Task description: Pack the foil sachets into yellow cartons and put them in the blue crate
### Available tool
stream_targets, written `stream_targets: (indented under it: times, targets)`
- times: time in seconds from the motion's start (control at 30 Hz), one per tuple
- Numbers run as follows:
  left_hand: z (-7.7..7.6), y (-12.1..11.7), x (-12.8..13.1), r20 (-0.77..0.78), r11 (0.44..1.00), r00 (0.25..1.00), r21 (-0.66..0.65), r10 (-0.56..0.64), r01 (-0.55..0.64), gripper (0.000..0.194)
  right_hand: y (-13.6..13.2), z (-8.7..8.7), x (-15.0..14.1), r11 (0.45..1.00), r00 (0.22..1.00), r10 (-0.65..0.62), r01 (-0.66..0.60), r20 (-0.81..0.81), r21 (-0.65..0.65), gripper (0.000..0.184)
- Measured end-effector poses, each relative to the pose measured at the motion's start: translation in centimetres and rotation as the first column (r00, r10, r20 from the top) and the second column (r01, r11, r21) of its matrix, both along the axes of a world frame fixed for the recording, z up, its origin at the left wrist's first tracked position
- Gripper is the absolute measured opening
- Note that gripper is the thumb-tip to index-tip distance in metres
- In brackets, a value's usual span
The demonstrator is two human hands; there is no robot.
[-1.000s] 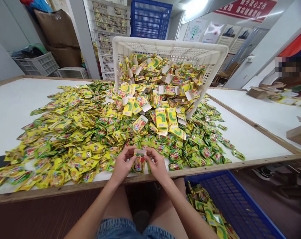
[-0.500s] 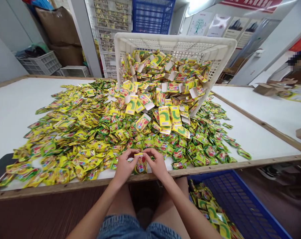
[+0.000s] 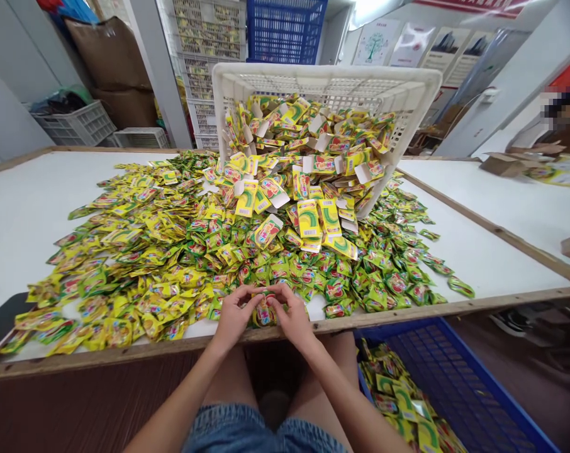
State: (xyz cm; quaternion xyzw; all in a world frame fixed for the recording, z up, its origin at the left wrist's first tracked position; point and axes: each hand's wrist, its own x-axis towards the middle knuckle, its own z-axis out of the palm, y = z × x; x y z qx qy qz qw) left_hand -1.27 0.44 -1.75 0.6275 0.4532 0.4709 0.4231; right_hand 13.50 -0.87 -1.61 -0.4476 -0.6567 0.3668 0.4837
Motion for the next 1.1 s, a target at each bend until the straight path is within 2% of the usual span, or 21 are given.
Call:
stream_targets:
  times: [0.07,0.13,0.2,0.27,0.3,0.33,0.37,0.4,0.43,0.47,0.53,0.63,0.73,0.8,0.83,0.9,0.97,1.0,1.1]
  targets:
    - [0.1,-0.5,0.0,0.025,0.999,0.999,0.009,-0.039,0.039,0.03,-0.6,0.7,0.0,0.997,0.998,-0.057,0.058,-0.01,0.046,0.018]
    - [0.3,-1.0,-0.1,0.079,0.997,0.994,0.01,-0.082,0.081,0.047,-1.6,2.0,1.5,0.967,0.975,-0.223,0.223,-0.01,0.121,0.02]
    - [0.2,-1.3,-0.2,0.123,0.998,0.99,0.016,-0.067,0.066,0.049,-3.2,3.2,5.2,0.861,0.879,-0.477,0.462,0.024,0.214,0.022]
    - [0.1,-1.4,-0.4,0.126,1.0,0.992,0.008,-0.009,0.008,0.038,-5.0,4.1,10.6,0.704,0.716,-0.694,0.654,0.073,0.276,0.026]
    - [0.1,-1.4,-0.4,0.12,1.0,0.993,-0.003,0.014,-0.014,0.034,-5.8,4.2,13.5,0.666,0.635,-0.745,0.693,0.203,0.276,0.027]
    - [0.1,-1.4,-0.4,0.113,1.0,0.993,-0.014,0.026,-0.024,0.032,-6.5,4.3,16.1,0.663,0.566,-0.744,0.691,0.355,0.288,0.027]
    - [0.1,-1.4,-0.3,0.105,0.999,0.994,-0.023,0.025,-0.022,0.031,-7.0,4.2,18.3,0.683,0.506,-0.712,0.659,0.487,0.315,0.026]
    - [0.1,-1.4,-0.2,0.094,1.0,0.996,-0.025,0.012,-0.01,0.03,-7.2,4.2,19.8,0.686,0.453,-0.703,0.634,0.548,0.356,0.027]
    - [0.2,-1.4,-0.1,0.08,1.0,0.997,-0.02,-0.004,0.006,0.029,-7.1,4.1,20.5,0.699,0.439,-0.694,0.601,0.57,0.388,0.027]
    - [0.2,-1.4,0.0,0.062,1.0,0.998,-0.007,-0.019,0.02,0.029,-6.6,4.1,20.4,0.714,0.454,-0.69,0.556,0.564,0.426,0.027]
    - [0.4,-1.6,0.1,0.022,0.999,0.999,0.031,-0.035,0.034,0.027,-4.6,4.2,17.9,0.762,0.539,-0.648,0.445,0.539,0.471,0.025]
    - [0.5,-1.9,-0.1,0.0,0.998,1.0,0.07,-0.003,0.003,0.026,0.6,4.5,11.2,0.84,0.659,-0.52,0.281,0.543,0.464,0.025]
    - [0.4,-2.1,-0.4,0.038,0.991,0.994,0.077,0.103,-0.106,0.025,6.6,4.8,5.1,0.902,0.724,-0.385,0.163,0.572,0.401,0.028]
    - [0.2,-2.0,-0.5,0.08,0.979,0.979,0.072,0.186,-0.191,0.025,10.2,5.0,2.4,0.933,0.733,-0.332,0.165,0.594,0.319,0.027]
    - [0.1,-2.0,-0.5,0.1,0.973,0.971,0.065,0.216,-0.223,0.025,11.8,5.1,1.4,0.933,0.726,-0.351,0.217,0.591,0.287,0.03]
    - [-0.1,-1.9,-0.3,0.125,0.965,0.96,0.048,0.25,-0.258,0.026,14.3,5.4,0.3,0.927,0.705,-0.374,0.273,0.603,0.256,0.046]
    - [-0.2,-1.9,-0.2,0.123,0.961,0.956,0.042,0.265,-0.272,0.025,15.5,6.0,-0.3,0.924,0.678,-0.383,0.291,0.628,0.249,0.058]
    - [-0.1,-2.0,-0.2,0.112,0.956,0.954,0.058,0.279,-0.286,0.025,15.5,6.4,-0.5,0.923,0.667,-0.384,0.293,0.639,0.25,0.057]
    - [0.7,-2.1,-0.5,0.02,0.897,0.923,0.229,0.385,-0.379,0.032,13.0,7.9,-0.9,0.922,0.713,-0.383,0.25,0.588,0.297,0.035]
